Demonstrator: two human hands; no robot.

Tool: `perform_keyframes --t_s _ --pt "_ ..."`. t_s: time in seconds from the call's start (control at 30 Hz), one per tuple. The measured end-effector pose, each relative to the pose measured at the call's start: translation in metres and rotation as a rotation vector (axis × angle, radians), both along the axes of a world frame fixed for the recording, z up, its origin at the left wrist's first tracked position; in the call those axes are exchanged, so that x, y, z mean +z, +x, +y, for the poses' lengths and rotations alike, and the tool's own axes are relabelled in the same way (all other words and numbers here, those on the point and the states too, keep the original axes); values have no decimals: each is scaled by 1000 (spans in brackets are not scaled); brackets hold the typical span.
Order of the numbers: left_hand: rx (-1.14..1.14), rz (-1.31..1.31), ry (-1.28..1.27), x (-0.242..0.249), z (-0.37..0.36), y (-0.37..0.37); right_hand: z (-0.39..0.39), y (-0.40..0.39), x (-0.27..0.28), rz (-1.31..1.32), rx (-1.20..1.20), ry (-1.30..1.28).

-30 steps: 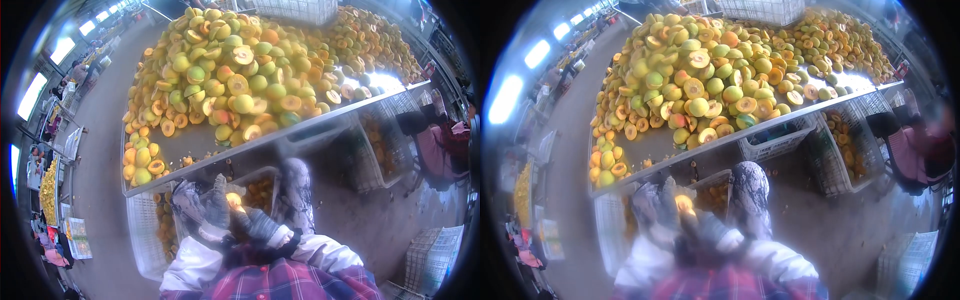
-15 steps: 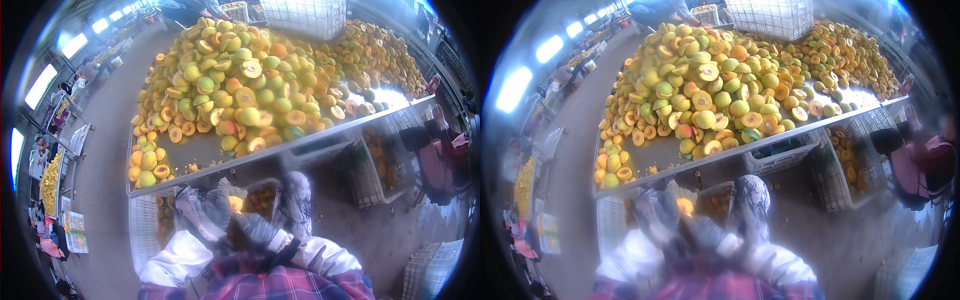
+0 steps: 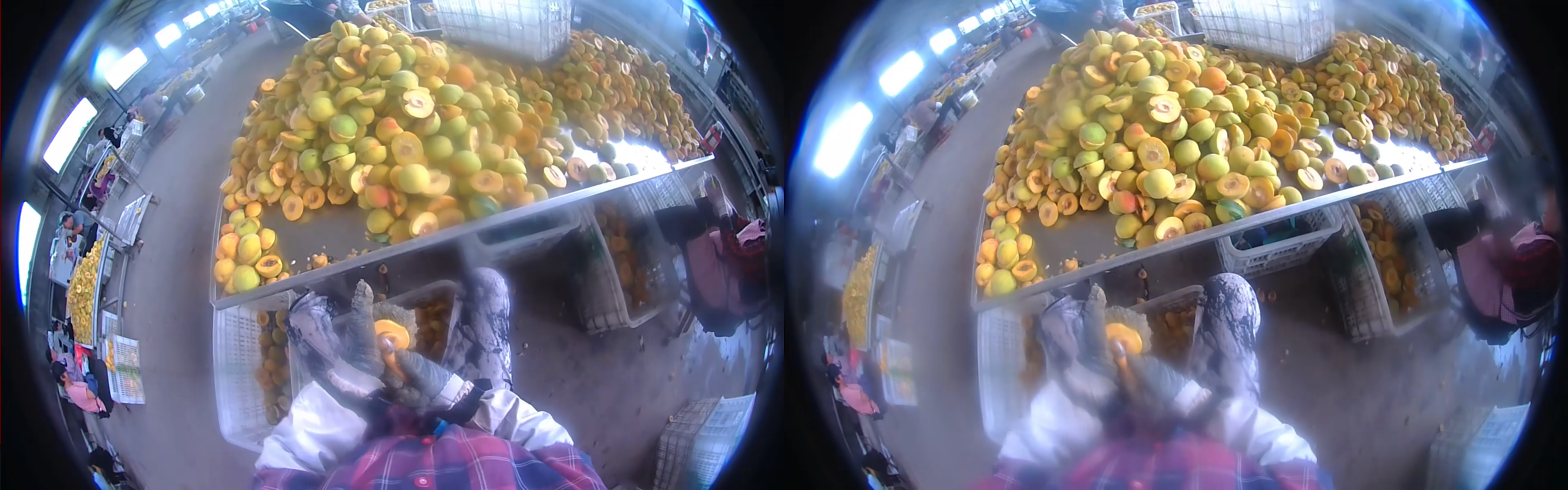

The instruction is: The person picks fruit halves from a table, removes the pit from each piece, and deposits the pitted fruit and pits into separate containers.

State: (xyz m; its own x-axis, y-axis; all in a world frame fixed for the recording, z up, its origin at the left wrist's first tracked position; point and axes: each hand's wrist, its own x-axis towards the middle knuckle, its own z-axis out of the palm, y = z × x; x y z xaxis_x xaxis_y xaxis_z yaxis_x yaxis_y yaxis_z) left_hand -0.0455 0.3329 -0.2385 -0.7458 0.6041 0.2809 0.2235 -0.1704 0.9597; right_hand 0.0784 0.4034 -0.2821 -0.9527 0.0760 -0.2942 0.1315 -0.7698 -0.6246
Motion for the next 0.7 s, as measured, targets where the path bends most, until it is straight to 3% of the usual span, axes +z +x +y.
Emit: perform_keyframes --t_s 0.03,0.07,0.17,0.23,0.3,0.37,0.4,0.43,0.5,0.53,0.57,0.6,0.63,0.7 --pt "-46 -112 -13 8 -4 3 5 2 2 185 111 535" --pt "1 -166 -13 16 -7 5 7 1 4 193 122 542" --pt "278 -203 -53 42 -29 -8 8 -3 8 324 185 -247" --pt "537 -74 -141 53 -69 -36 -2 -2 -3 183 256 -37" --pt "769 234 -400 54 -130 -70 -14 -1 -20 75 320 214" --pt "909 878 -876 49 -186 -104 -20 -3 -31 9 349 317" --pt "976 1118 -950 53 -191 -119 -23 -5 -35 -18 356 344" --pt "890 1131 -898 65 -183 -136 -24 -8 -39 -41 356 365" --pt "852 777 -627 68 -135 -173 -24 -11 -42 -96 358 393" --pt "696 780 -613 92 -99 -186 -22 -14 -42 -124 354 401" --pt "724 716 -682 99 -62 -201 -21 -15 -42 -154 351 408" --pt "584 455 -619 56 -44 -257 -19 -16 -42 -188 341 411" --pt "617 729 -746 56 -13 -275 -16 -18 -42 -213 335 411" --pt "612 846 -1044 28 33 -318 -12 -21 -43 -265 325 411"
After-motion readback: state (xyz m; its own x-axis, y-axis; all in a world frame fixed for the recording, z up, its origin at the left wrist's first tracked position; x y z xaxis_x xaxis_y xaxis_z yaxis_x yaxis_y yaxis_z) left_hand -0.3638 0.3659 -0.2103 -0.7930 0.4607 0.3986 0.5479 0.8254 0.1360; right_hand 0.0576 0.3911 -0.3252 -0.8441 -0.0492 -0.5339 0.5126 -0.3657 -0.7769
